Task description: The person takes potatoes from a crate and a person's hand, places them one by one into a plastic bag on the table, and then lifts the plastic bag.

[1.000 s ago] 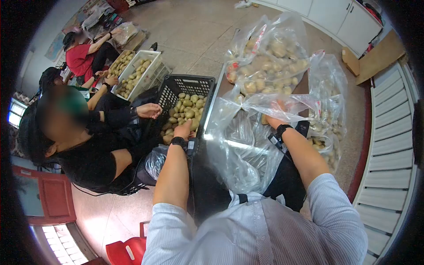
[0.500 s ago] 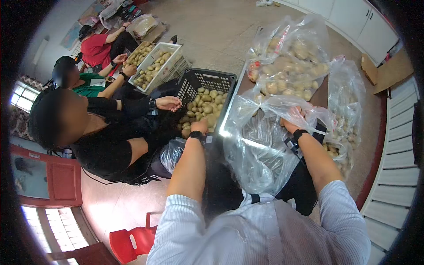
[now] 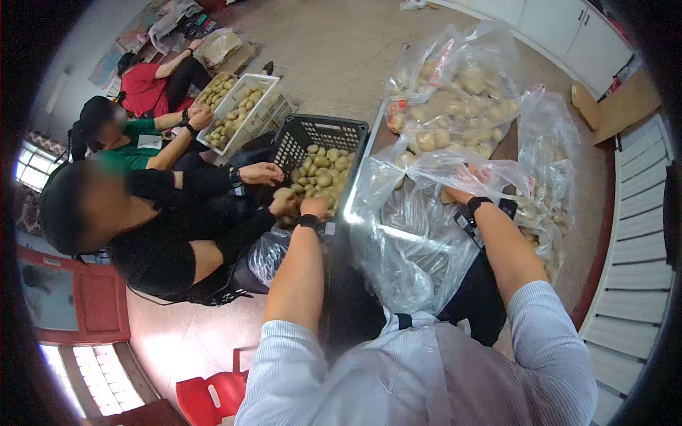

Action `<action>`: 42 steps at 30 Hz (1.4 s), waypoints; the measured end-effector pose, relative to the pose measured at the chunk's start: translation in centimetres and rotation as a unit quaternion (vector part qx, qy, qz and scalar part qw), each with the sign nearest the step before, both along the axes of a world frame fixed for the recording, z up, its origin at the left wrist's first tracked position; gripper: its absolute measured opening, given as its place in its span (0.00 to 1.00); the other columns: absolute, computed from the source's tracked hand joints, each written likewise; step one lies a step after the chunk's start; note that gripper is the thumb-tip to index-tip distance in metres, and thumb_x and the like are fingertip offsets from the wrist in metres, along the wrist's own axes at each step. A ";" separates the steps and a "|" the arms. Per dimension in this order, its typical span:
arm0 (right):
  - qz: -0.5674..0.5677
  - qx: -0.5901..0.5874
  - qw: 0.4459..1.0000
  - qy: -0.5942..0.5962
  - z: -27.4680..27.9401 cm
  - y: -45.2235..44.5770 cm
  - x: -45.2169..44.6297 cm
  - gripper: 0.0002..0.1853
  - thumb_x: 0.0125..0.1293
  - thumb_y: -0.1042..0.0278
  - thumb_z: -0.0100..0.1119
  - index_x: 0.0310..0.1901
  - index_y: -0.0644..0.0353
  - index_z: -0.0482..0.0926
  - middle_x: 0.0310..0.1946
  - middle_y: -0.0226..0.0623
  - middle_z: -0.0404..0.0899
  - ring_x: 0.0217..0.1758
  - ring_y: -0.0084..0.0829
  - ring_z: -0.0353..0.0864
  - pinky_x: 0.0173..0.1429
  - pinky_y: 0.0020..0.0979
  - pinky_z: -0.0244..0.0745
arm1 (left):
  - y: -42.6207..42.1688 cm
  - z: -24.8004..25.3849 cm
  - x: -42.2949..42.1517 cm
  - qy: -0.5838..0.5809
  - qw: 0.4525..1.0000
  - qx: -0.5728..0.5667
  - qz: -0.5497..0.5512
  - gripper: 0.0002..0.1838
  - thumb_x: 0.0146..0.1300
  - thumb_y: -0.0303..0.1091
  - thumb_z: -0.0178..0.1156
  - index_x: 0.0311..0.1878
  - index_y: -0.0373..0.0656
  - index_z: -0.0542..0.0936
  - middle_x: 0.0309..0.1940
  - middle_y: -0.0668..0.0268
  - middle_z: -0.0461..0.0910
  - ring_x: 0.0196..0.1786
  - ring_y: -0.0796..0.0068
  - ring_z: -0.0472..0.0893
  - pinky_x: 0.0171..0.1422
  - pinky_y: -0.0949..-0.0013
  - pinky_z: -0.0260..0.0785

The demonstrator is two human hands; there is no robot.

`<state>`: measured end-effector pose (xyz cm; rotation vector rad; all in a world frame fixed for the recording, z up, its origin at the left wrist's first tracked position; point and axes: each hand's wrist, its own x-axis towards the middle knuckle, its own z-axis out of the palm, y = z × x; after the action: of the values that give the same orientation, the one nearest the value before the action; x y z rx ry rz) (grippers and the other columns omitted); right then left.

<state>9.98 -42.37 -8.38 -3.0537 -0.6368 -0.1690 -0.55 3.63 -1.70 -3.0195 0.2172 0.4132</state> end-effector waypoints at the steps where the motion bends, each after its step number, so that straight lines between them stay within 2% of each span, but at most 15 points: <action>1: 0.012 0.029 0.999 -0.014 0.8 0.3 -0.2 0.23 0.62 0.47 0.48 0.53 0.51 0.75 0.53 0.40 0.75 0.54 0.47 0.73 0.60 0.46 0.67 | -0.6 0.9 0.0 0.000 1.000 -0.004 -0.005 0.10 0.50 0.31 0.65 0.37 0.44 0.80 0.29 0.55 0.83 0.35 0.56 0.83 0.35 0.55 0.74; 12: -0.120 0.214 0.896 0.371 0.3 3.6 -4.3 0.25 0.59 0.47 0.51 0.52 0.54 0.76 0.53 0.42 0.75 0.57 0.45 0.72 0.59 0.46 0.68 | -0.1 -0.4 0.3 -0.038 0.998 -0.047 -0.027 0.13 0.41 0.29 0.72 0.31 0.40 0.79 0.32 0.52 0.81 0.35 0.52 0.82 0.36 0.55 0.74; 14: -0.182 0.302 0.836 0.421 5.5 4.7 -8.8 0.19 0.60 0.50 0.50 0.38 0.58 0.79 0.45 0.46 0.78 0.54 0.44 0.71 0.60 0.46 0.57 | -0.1 -0.8 0.4 -0.039 0.997 -0.063 -0.021 0.13 0.41 0.29 0.71 0.31 0.40 0.79 0.31 0.51 0.81 0.35 0.51 0.82 0.35 0.55 0.74; 15: -0.183 0.303 0.835 0.421 5.0 5.1 -9.5 0.19 0.60 0.50 0.50 0.38 0.58 0.79 0.45 0.46 0.78 0.54 0.44 0.71 0.60 0.46 0.57 | -0.2 -0.9 0.6 -0.019 0.998 -0.067 0.002 0.13 0.41 0.30 0.71 0.31 0.39 0.79 0.31 0.51 0.81 0.34 0.52 0.82 0.34 0.55 0.74; 17: -0.065 0.119 0.987 -0.087 4.9 6.1 -10.7 0.27 0.58 0.44 0.51 0.43 0.63 0.78 0.47 0.50 0.77 0.55 0.49 0.71 0.63 0.46 0.57 | 0.0 -1.5 0.6 0.001 0.997 -0.071 0.023 0.12 0.42 0.30 0.71 0.30 0.39 0.79 0.31 0.51 0.82 0.33 0.53 0.82 0.33 0.56 0.73; 20: -0.102 0.142 0.984 0.022 7.6 6.8 -12.7 0.31 0.54 0.47 0.58 0.51 0.66 0.74 0.52 0.56 0.73 0.58 0.54 0.67 0.67 0.48 0.54 | -0.3 -1.1 0.6 -0.029 0.994 -0.097 0.030 0.10 0.50 0.33 0.66 0.32 0.39 0.78 0.28 0.53 0.82 0.30 0.59 0.83 0.28 0.57 0.72; 22: -0.097 0.147 0.984 -0.009 8.5 6.9 -13.3 0.33 0.52 0.48 0.60 0.53 0.67 0.72 0.54 0.57 0.71 0.59 0.54 0.67 0.68 0.49 0.53 | -1.5 0.8 0.0 0.036 0.878 -0.394 0.269 0.10 0.57 0.36 0.57 0.35 0.39 0.77 0.25 0.59 0.81 0.26 0.66 0.82 0.22 0.59 0.69; 25: -0.083 0.184 0.978 0.042 8.4 6.9 -13.6 0.35 0.50 0.51 0.64 0.56 0.67 0.69 0.54 0.58 0.71 0.61 0.56 0.65 0.68 0.50 0.54 | -3.5 2.9 -0.5 0.056 0.764 -0.484 0.422 0.11 0.60 0.38 0.50 0.37 0.41 0.76 0.22 0.62 0.78 0.23 0.68 0.80 0.19 0.62 0.67; 26: -0.069 0.170 0.983 -0.013 9.0 7.0 -14.2 0.35 0.50 0.51 0.64 0.56 0.66 0.69 0.53 0.58 0.72 0.61 0.56 0.65 0.67 0.50 0.56 | -2.0 0.6 -0.1 0.055 0.764 -0.486 0.421 0.11 0.60 0.38 0.50 0.37 0.41 0.76 0.22 0.62 0.78 0.23 0.68 0.80 0.19 0.62 0.67; 28: -0.054 0.154 0.984 -0.068 9.9 7.3 -15.2 0.36 0.50 0.51 0.65 0.57 0.65 0.68 0.52 0.57 0.72 0.61 0.56 0.66 0.66 0.50 0.58 | 2.1 -6.1 1.2 -0.075 0.914 -0.397 0.029 0.11 0.59 0.39 0.50 0.37 0.41 0.75 0.20 0.62 0.76 0.21 0.68 0.78 0.18 0.64 0.65; 31: -0.135 0.173 0.973 0.066 10.5 8.1 -16.7 0.35 0.50 0.55 0.66 0.57 0.64 0.67 0.57 0.57 0.68 0.61 0.56 0.66 0.63 0.50 0.63 | -2.6 1.7 -0.4 0.037 0.823 -0.474 0.312 0.12 0.59 0.39 0.50 0.37 0.41 0.75 0.20 0.62 0.76 0.19 0.69 0.77 0.17 0.65 0.63; 34: -0.157 0.158 0.974 0.042 10.0 8.6 -18.1 0.33 0.49 0.61 0.66 0.57 0.64 0.67 0.62 0.55 0.62 0.59 0.56 0.68 0.61 0.49 0.66 | -4.3 3.8 -1.3 0.032 0.745 -0.533 0.399 0.12 0.58 0.40 0.51 0.36 0.41 0.75 0.20 0.61 0.77 0.19 0.71 0.76 0.17 0.65 0.62; 39: -0.087 0.100 0.989 0.062 7.2 7.6 -17.7 0.26 0.52 0.69 0.59 0.56 0.62 0.69 0.63 0.50 0.63 0.65 0.46 0.64 0.62 0.49 0.64 | -6.0 8.2 -2.8 0.053 0.729 -0.545 0.410 0.13 0.59 0.39 0.51 0.32 0.40 0.79 0.19 0.59 0.77 0.19 0.70 0.77 0.18 0.64 0.63; 41: -0.067 0.143 0.986 0.046 8.6 7.6 -17.5 0.25 0.50 0.74 0.59 0.53 0.62 0.70 0.59 0.50 0.67 0.62 0.47 0.67 0.61 0.48 0.64 | -0.7 -7.7 1.4 -0.155 0.876 -0.440 0.119 0.13 0.59 0.39 0.52 0.32 0.39 0.80 0.18 0.59 0.77 0.18 0.67 0.77 0.18 0.64 0.65; 42: -0.084 0.185 0.977 0.067 8.6 7.6 -17.1 0.24 0.50 0.75 0.58 0.52 0.61 0.70 0.56 0.51 0.70 0.60 0.49 0.68 0.61 0.46 0.65 | -2.8 -2.0 -0.1 -0.079 0.854 -0.468 0.215 0.13 0.59 0.39 0.53 0.34 0.38 0.81 0.19 0.61 0.78 0.19 0.67 0.78 0.19 0.64 0.67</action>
<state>-7.10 -34.75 0.23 -2.7254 -0.2967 -0.0728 -0.67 0.83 -3.67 -4.0501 -0.4169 0.0625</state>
